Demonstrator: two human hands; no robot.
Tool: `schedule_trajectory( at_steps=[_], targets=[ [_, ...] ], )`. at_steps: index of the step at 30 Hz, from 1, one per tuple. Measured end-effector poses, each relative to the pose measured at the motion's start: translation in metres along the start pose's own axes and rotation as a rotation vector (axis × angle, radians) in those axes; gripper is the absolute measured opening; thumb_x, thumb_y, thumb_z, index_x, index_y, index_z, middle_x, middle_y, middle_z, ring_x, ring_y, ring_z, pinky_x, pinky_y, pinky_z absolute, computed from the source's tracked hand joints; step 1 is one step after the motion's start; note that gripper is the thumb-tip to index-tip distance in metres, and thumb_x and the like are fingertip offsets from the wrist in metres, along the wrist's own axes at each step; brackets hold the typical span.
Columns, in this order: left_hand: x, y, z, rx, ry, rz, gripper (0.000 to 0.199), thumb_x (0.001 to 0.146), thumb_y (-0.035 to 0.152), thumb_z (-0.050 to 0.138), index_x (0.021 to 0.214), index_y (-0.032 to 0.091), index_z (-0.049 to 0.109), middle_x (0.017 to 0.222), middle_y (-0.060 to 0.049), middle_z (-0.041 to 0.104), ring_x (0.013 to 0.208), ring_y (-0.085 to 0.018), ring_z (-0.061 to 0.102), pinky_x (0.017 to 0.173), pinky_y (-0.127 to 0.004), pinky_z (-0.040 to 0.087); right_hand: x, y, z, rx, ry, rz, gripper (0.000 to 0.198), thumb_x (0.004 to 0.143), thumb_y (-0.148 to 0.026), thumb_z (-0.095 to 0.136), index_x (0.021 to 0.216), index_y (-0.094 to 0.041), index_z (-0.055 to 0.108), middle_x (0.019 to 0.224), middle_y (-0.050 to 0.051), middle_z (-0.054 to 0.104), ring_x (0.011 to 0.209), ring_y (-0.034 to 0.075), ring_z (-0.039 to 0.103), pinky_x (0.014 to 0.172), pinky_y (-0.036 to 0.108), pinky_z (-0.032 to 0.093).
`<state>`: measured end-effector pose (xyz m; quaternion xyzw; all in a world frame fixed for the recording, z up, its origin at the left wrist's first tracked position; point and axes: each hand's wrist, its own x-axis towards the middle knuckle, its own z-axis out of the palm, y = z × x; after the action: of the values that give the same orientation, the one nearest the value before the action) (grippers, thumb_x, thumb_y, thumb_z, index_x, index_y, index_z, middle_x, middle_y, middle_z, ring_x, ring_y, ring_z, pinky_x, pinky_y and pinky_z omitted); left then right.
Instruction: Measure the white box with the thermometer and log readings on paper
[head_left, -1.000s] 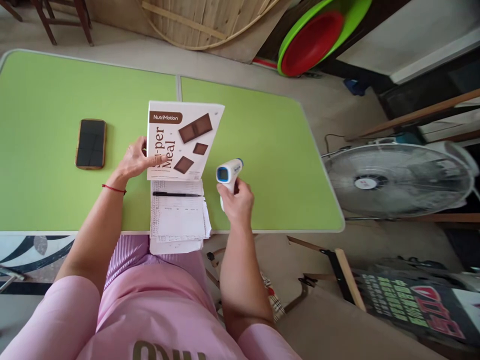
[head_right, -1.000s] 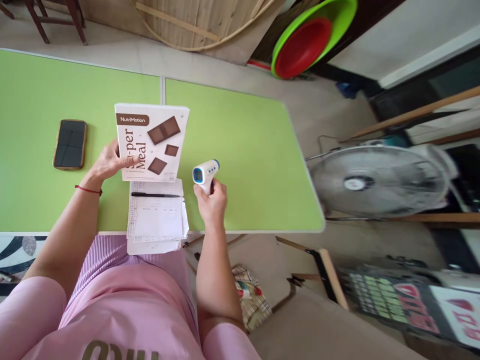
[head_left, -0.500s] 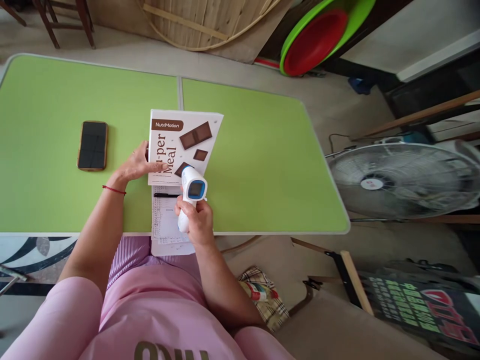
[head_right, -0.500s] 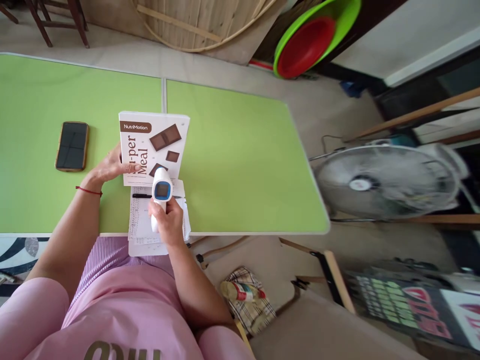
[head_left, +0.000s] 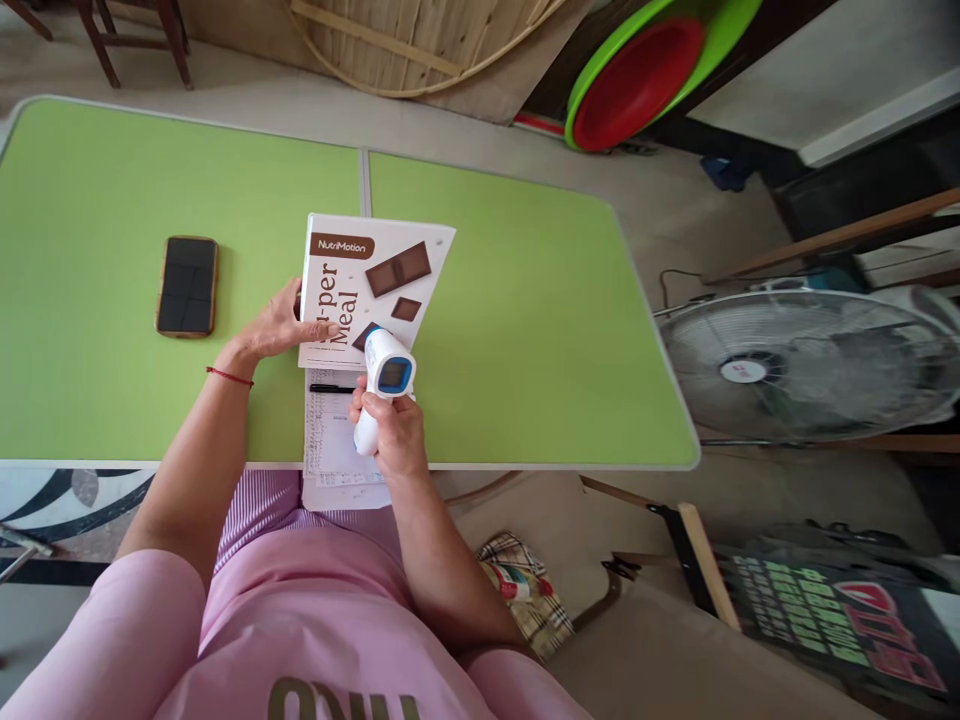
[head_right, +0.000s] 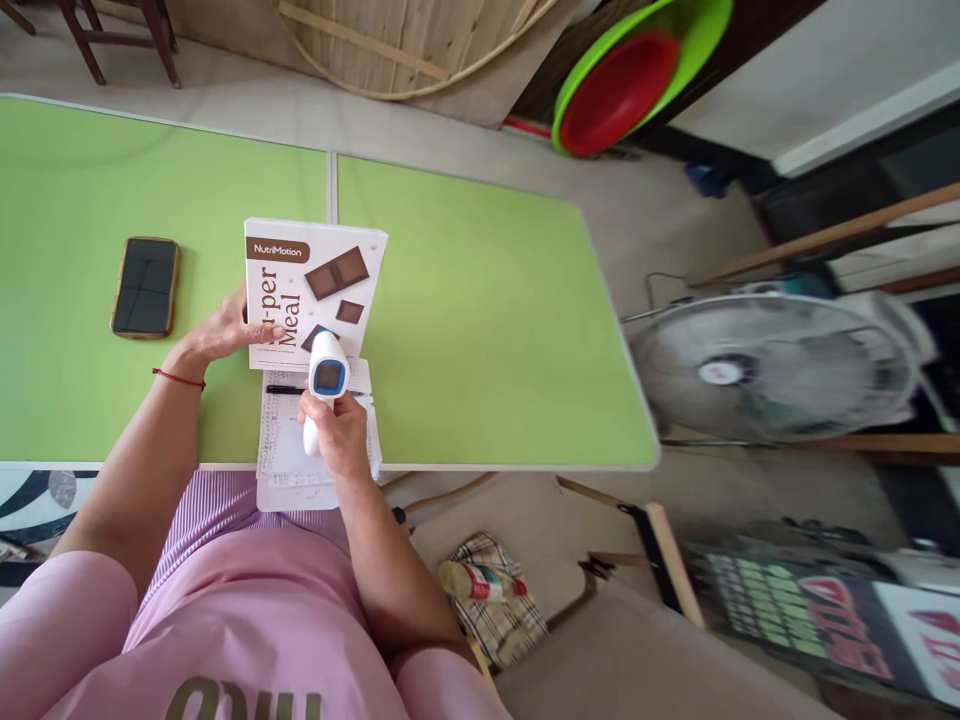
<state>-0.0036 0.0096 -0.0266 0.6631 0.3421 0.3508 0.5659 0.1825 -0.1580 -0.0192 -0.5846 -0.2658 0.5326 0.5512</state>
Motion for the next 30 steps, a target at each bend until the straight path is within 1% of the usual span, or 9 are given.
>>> schedule_trajectory(
  at_steps=[6, 10, 14, 18, 21, 24, 26, 28, 30],
  targets=[
    [0.001, -0.001, 0.002, -0.022, -0.003, 0.003, 0.084, 0.068, 0.072, 0.107, 0.125, 0.021, 0.071, 0.121, -0.010, 0.084, 0.110, -0.030, 0.080, 0.090, -0.041, 0.067, 0.000, 0.002, 0.000, -0.004, 0.013, 0.000, 0.038, 0.068, -0.057, 0.081, 0.090, -0.026, 0.074, 0.066, -0.004, 0.063, 0.061, 0.017, 0.055, 0.061, 0.035, 0.045],
    [0.001, 0.003, 0.003, -0.010, -0.032, 0.020, 0.081, 0.071, 0.075, 0.104, 0.124, 0.020, 0.073, 0.123, -0.012, 0.085, 0.112, -0.034, 0.081, 0.094, -0.045, 0.069, 0.000, -0.001, 0.000, -0.004, 0.013, 0.002, 0.038, 0.068, -0.057, 0.082, 0.088, -0.026, 0.073, 0.064, -0.004, 0.064, 0.060, 0.016, 0.055, 0.060, 0.034, 0.044],
    [0.001, 0.004, 0.003, 0.011, -0.040, 0.026, 0.080, 0.073, 0.077, 0.103, 0.123, 0.022, 0.073, 0.123, -0.012, 0.086, 0.111, -0.036, 0.082, 0.096, -0.051, 0.071, -0.001, -0.003, 0.001, 0.004, 0.019, 0.006, 0.039, 0.066, -0.057, 0.083, 0.087, -0.026, 0.073, 0.063, -0.005, 0.064, 0.059, 0.016, 0.056, 0.059, 0.033, 0.044],
    [0.001, 0.000, 0.001, 0.017, -0.015, 0.021, 0.082, 0.070, 0.075, 0.105, 0.125, 0.023, 0.072, 0.127, -0.012, 0.085, 0.115, -0.037, 0.082, 0.097, -0.051, 0.071, -0.002, -0.001, 0.004, -0.006, 0.017, -0.005, 0.040, 0.068, -0.059, 0.082, 0.088, -0.026, 0.072, 0.062, -0.005, 0.064, 0.058, 0.016, 0.056, 0.058, 0.033, 0.043],
    [0.001, 0.002, 0.002, 0.022, -0.008, 0.007, 0.083, 0.068, 0.073, 0.106, 0.125, 0.023, 0.072, 0.126, -0.012, 0.086, 0.114, -0.037, 0.082, 0.096, -0.051, 0.071, -0.004, -0.001, 0.005, -0.005, 0.019, -0.006, 0.040, 0.071, -0.058, 0.082, 0.092, -0.026, 0.072, 0.064, -0.006, 0.063, 0.059, 0.016, 0.057, 0.059, 0.033, 0.044],
    [0.001, 0.007, 0.002, 0.017, -0.052, 0.011, 0.079, 0.070, 0.072, 0.106, 0.122, 0.022, 0.073, 0.121, -0.011, 0.087, 0.113, -0.037, 0.083, 0.097, -0.051, 0.071, -0.006, -0.003, 0.006, -0.006, 0.000, -0.007, 0.040, 0.074, -0.057, 0.083, 0.097, -0.026, 0.072, 0.067, -0.005, 0.064, 0.062, 0.017, 0.058, 0.060, 0.033, 0.045],
    [0.001, 0.008, 0.001, 0.025, -0.074, 0.014, 0.076, 0.072, 0.071, 0.104, 0.122, 0.022, 0.074, 0.120, -0.011, 0.087, 0.114, -0.037, 0.082, 0.097, -0.051, 0.070, -0.008, -0.004, 0.005, -0.012, -0.018, -0.014, 0.039, 0.075, -0.056, 0.084, 0.095, -0.026, 0.071, 0.069, -0.005, 0.064, 0.062, 0.016, 0.056, 0.059, 0.032, 0.044],
    [0.002, 0.004, -0.002, 0.076, -0.052, 0.003, 0.074, 0.074, 0.069, 0.103, 0.123, 0.022, 0.075, 0.123, -0.012, 0.087, 0.115, -0.038, 0.082, 0.098, -0.052, 0.069, -0.010, -0.006, 0.004, -0.019, -0.042, -0.023, 0.038, 0.075, -0.056, 0.085, 0.092, -0.026, 0.069, 0.069, -0.005, 0.064, 0.061, 0.015, 0.054, 0.058, 0.031, 0.042],
    [0.002, -0.004, -0.007, 0.155, 0.001, -0.021, 0.072, 0.074, 0.067, 0.103, 0.123, 0.023, 0.075, 0.125, -0.012, 0.086, 0.117, -0.040, 0.081, 0.098, -0.054, 0.067, -0.012, -0.008, 0.003, -0.029, -0.061, -0.039, 0.038, 0.077, -0.058, 0.085, 0.091, -0.026, 0.069, 0.069, -0.004, 0.063, 0.061, 0.015, 0.053, 0.057, 0.031, 0.041]
  ],
)
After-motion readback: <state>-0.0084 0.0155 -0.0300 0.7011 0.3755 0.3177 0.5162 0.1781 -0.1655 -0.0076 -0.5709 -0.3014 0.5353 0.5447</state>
